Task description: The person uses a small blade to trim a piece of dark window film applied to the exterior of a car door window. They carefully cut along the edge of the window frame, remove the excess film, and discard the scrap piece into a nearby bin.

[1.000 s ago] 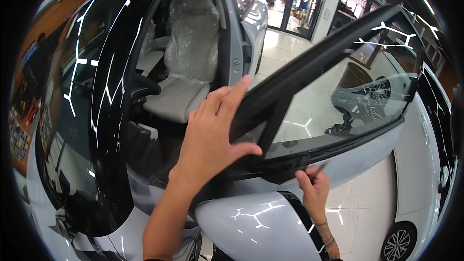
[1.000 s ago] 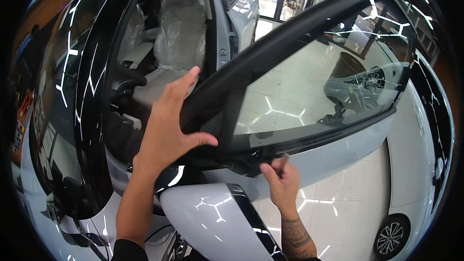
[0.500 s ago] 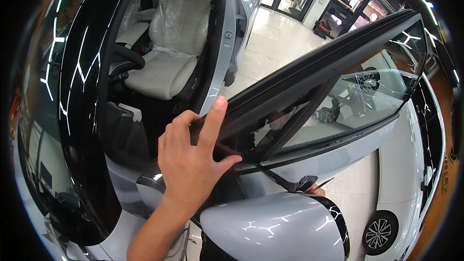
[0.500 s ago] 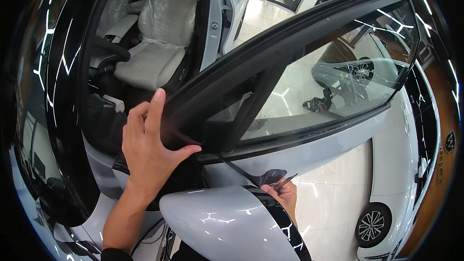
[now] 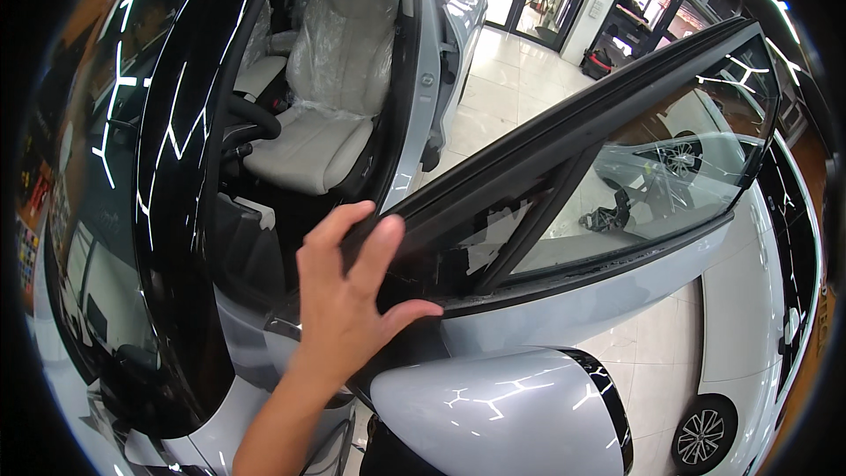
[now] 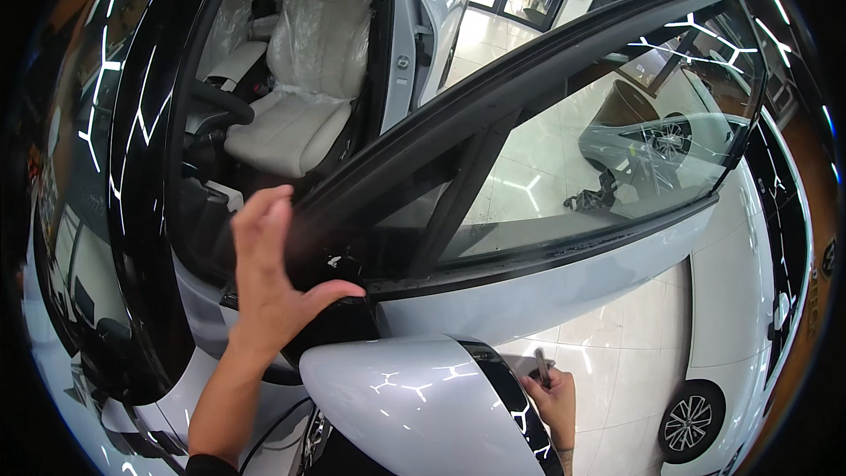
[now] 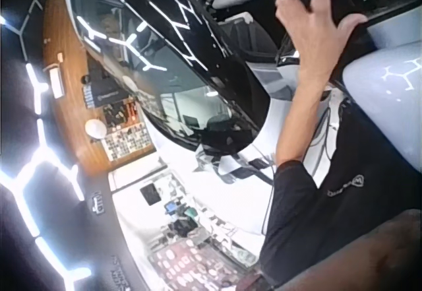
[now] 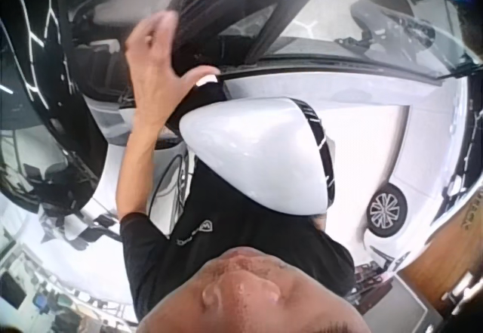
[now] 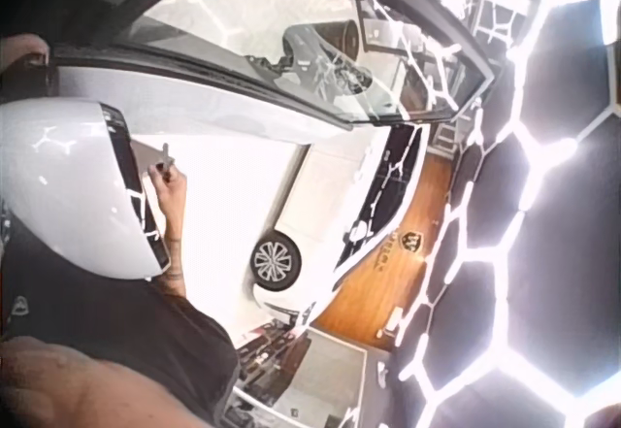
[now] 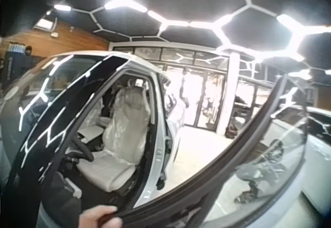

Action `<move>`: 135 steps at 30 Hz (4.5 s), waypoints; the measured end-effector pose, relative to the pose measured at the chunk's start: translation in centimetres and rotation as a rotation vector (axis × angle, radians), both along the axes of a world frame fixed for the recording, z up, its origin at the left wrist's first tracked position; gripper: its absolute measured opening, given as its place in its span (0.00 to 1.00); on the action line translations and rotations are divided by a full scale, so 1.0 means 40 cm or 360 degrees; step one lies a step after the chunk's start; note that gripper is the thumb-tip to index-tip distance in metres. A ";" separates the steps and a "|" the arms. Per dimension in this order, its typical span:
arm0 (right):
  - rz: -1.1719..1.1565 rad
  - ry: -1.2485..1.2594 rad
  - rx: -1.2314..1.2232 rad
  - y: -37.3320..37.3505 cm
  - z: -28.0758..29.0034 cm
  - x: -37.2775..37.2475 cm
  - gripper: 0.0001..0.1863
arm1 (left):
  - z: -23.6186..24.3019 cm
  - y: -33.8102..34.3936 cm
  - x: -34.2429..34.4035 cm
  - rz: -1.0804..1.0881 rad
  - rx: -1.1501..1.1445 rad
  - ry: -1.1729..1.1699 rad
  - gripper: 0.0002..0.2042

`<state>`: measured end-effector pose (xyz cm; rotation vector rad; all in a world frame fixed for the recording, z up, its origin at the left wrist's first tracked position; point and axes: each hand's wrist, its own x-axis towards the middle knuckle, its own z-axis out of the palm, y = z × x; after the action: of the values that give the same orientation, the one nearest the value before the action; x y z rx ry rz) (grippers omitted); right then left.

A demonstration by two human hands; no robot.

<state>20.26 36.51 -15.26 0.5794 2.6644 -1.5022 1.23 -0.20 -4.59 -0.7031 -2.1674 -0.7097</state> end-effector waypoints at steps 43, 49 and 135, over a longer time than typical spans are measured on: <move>0.2483 0.1497 0.2094 -0.528 0.623 -0.509 0.07 | -0.155 -0.136 0.046 0.0365 0.0368 -0.0240 0.24; 0.2604 0.1422 0.2045 -0.555 0.621 -0.523 0.08 | -0.133 -0.134 0.049 0.0365 0.0347 -0.0380 0.26; 0.2565 0.1637 0.2486 -0.541 0.606 -0.501 0.05 | -0.090 -0.088 0.045 0.0333 0.0178 -0.0532 0.28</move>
<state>0.21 14.88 8.99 -2.2461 2.3983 0.9975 3.04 -3.73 -8.21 -0.3084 -2.4343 -0.8774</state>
